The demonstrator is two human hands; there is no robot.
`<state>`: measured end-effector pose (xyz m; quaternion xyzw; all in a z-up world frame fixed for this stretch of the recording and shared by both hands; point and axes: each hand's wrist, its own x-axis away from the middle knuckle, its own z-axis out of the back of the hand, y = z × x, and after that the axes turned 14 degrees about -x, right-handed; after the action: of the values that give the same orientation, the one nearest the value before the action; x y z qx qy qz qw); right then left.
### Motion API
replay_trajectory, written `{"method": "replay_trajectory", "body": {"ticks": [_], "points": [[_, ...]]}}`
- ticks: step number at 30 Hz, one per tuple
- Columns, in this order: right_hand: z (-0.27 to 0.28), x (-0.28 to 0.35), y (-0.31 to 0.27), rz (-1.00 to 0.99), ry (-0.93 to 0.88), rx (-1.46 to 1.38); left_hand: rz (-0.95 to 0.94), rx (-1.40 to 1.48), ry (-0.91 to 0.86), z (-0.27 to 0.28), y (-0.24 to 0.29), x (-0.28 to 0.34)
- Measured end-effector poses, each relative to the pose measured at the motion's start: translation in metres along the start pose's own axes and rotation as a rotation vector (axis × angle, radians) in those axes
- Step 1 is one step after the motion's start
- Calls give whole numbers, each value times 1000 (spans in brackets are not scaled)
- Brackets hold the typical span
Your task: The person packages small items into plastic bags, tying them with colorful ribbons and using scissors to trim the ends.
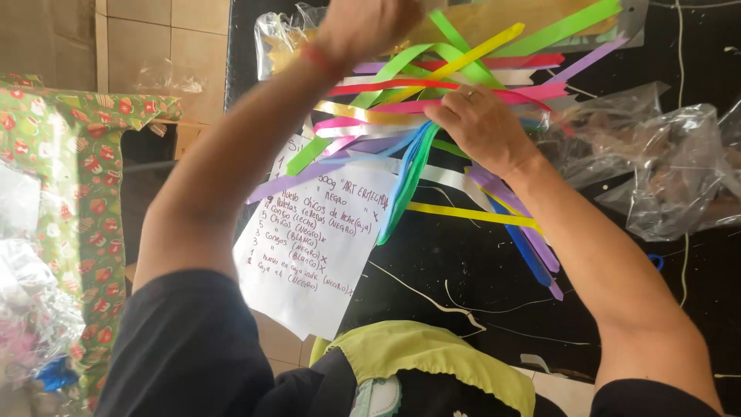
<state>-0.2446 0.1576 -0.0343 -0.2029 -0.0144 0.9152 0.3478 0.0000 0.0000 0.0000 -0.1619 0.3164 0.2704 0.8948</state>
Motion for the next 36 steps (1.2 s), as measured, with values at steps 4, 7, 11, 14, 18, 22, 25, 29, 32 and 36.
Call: {"method": "replay_trajectory", "body": {"ticks": [4, 7, 11, 14, 18, 22, 25, 29, 32, 36], "points": [[22, -14, 3, -13, -163, -100, 129, 288, -44, 78, 61, 16], [31, -19, 17, -76, -251, -207, 654, 564, -291, 117, 78, 61], [56, -44, 22, -252, -481, -341, 680, 619, -325, 141, 102, 84], [70, -62, 32, -384, -480, -527, 773, 601, -333, 152, 99, 67], [110, -102, 18, -535, -485, -726, 555, 608, -422, 128, 82, 45], [159, -132, -15, -826, -655, -817, 772, 1166, -671, 144, 75, 15], [196, -127, -29, -944, -699, -879, 731, 1514, -583, 168, 70, 36], [207, -69, -28, -1036, -646, -953, 692, 1721, -603, 186, 78, 87], [194, -12, -39, -980, -549, -1068, 895, 1781, -717, 202, 92, 121], [165, 45, -79, -906, -172, -1435, 800, 1694, -792, 219, 108, 139]]}}
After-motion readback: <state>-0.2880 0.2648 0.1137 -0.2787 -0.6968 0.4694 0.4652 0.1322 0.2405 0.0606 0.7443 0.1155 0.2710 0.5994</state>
